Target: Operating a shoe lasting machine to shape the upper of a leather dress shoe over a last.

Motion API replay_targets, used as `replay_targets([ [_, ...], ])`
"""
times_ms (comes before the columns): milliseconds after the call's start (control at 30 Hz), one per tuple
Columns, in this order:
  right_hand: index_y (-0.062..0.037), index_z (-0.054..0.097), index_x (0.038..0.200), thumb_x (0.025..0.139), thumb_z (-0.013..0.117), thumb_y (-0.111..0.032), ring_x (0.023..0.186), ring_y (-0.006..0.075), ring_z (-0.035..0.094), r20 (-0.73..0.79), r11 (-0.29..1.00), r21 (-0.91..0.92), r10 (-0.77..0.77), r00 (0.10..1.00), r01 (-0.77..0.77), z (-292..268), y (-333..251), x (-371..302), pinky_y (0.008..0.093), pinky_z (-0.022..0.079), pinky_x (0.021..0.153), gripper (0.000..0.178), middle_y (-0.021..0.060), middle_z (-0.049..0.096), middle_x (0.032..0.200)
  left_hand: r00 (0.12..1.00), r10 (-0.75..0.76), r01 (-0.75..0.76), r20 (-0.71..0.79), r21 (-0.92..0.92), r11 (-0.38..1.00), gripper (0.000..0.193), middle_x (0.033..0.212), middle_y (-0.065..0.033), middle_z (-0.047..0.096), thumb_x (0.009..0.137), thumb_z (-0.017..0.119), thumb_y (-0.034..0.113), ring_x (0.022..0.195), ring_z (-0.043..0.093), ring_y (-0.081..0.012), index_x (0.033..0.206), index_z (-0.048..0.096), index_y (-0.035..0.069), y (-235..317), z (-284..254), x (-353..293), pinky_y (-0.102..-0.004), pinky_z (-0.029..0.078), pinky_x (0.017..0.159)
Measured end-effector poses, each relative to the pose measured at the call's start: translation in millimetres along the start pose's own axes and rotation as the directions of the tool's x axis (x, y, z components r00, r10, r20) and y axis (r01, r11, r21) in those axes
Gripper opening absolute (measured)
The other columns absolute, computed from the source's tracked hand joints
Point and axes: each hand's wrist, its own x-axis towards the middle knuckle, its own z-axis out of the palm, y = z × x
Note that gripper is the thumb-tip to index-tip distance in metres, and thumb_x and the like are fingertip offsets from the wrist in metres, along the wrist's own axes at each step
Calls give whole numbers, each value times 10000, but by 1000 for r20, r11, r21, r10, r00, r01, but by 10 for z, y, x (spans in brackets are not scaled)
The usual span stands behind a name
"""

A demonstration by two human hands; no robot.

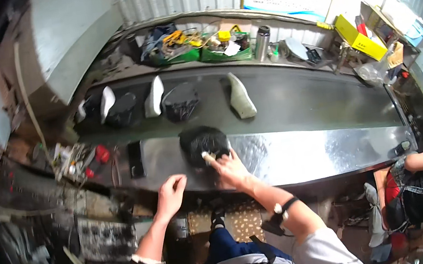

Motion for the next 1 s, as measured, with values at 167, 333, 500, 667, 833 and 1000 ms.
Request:
replay_targets([
  [167,-86,408,1490,817,714,-88,879,213,656,91,932,247,251,964,-266,-697,-55,-759,462,433,1050,739,65,692,947,962,110,-87,249,-101,991,270,1013,-185,704,925,652,215,924,701,-300,1060,682,-17,-237,802,1784,-376,548,801],
  [333,-88,428,1453,929,679,-115,1087,184,652,83,152,863,898,432,-481,-1135,-546,-1337,439,499,996,582,74,645,1253,921,-17,-3,390,49,999,584,1327,-239,569,858,694,294,1261,535,-370,1340,532,7,-351,2045,2805,-434,435,1061],
  [500,-181,368,1440,939,685,-160,1143,273,627,481,-488,809,870,108,327,-750,-684,-1745,555,502,977,593,59,605,1285,836,-497,491,233,86,867,1169,1612,-256,122,695,825,432,1474,217,-404,1566,123,94,274,2888,3004,-515,260,1182],
  [667,-211,395,1441,984,581,-403,1311,332,494,444,-495,776,869,218,390,-633,-641,-1701,662,375,1072,529,51,476,1450,800,-593,534,93,341,774,1244,1485,-194,299,636,859,387,1376,315,-353,1576,62,221,443,3103,2925,-513,340,1111],
  [833,-89,518,1340,1058,372,-435,1284,339,524,637,-625,572,746,192,530,-588,-510,-1821,638,370,1085,470,125,586,1355,882,-388,419,268,-65,906,894,1358,-203,571,623,768,154,1267,546,-334,1456,455,70,-255,2417,3158,-374,423,1078],
  [1000,-26,494,1363,1067,342,-392,1264,355,542,631,-620,471,734,252,628,-543,-302,-2012,601,406,1080,495,163,575,1368,856,283,-453,433,363,814,556,1385,-189,466,630,736,69,1273,423,-382,1180,664,108,382,1226,2305,-433,418,1062],
])
